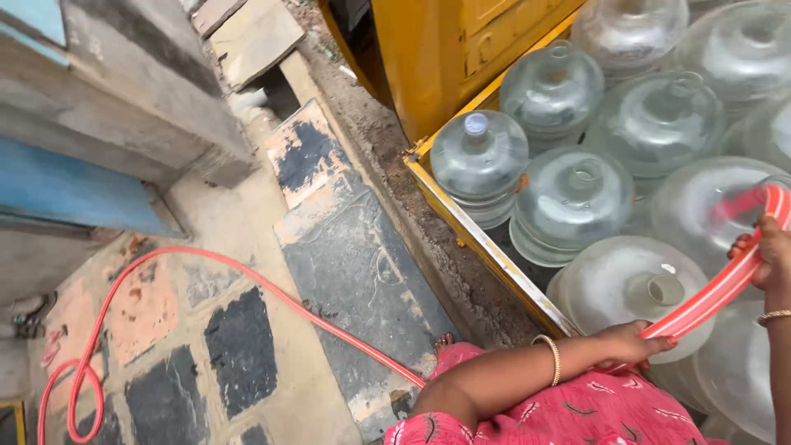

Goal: Filling large 20-liter plastic water jugs with a hose on the back of a vehicle.

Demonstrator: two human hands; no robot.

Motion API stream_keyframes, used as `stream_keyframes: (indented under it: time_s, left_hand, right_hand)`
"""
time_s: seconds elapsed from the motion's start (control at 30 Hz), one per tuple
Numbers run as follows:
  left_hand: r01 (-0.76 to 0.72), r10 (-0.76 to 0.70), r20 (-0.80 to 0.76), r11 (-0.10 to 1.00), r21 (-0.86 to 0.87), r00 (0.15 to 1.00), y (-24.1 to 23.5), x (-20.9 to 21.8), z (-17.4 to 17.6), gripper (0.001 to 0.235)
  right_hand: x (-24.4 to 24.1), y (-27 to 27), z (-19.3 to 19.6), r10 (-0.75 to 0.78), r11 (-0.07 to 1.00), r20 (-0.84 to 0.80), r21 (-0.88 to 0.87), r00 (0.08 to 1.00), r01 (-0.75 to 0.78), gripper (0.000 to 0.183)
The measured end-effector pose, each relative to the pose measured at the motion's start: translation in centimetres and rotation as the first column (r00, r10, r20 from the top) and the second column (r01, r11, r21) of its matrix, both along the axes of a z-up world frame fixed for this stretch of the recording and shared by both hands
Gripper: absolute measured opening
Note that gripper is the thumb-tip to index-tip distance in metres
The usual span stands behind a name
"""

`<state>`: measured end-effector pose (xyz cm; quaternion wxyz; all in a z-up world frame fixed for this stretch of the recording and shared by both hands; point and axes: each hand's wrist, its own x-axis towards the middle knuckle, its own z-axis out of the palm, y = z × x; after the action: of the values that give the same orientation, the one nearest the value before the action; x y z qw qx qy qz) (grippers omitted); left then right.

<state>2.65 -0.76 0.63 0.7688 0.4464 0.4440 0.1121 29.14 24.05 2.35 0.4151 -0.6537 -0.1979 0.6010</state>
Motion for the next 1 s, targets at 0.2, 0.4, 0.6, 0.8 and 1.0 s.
stream_keyframes:
  time_s: [0.2, 0.4, 0.6, 0.8, 1.0]
  left_hand:
    - [-0.005, 0.002, -0.015, 0.99, -0.139, 1.0, -0.5, -3.7, 4.3, 0.057]
    - [0.008, -0.002, 0.041, 0.991, -0.134, 0.999, 1.3, -4.9, 4.5, 0.069]
    - [-0.023, 0.026, 0.082, 0.999, -0.045, 0.996, 7.2, -0.7, 5.4, 0.072]
    - [-0.092, 0.073, 0.176, 0.991, 0.101, 0.982, 11.3, 3.3, 4.4, 0.065]
    - [-0.127, 0.117, 0.181, 0.991, 0.049, 0.977, 11.9, 5.5, 3.7, 0.06]
  right_hand:
    - [-5.4, -5.1, 2.0, -0.231, 0.971, 0.06, -0.044, 0.971, 0.234, 0.04]
    - [-6.5, -4.5, 3.5, -0.252, 0.967, -0.017, -0.047, 0.968, 0.251, 0.039]
    - [-6.5, -3.9, 4.8, -0.246, 0.968, -0.066, -0.067, 0.967, 0.242, 0.036]
    - [-7.6, -4.3, 5.8, -0.227, 0.972, -0.005, -0.056, 0.974, 0.226, 0.038]
    - [-7.6, -4.8, 4.8, -0.212, 0.973, 0.016, -0.087, 0.977, 0.213, 0.042]
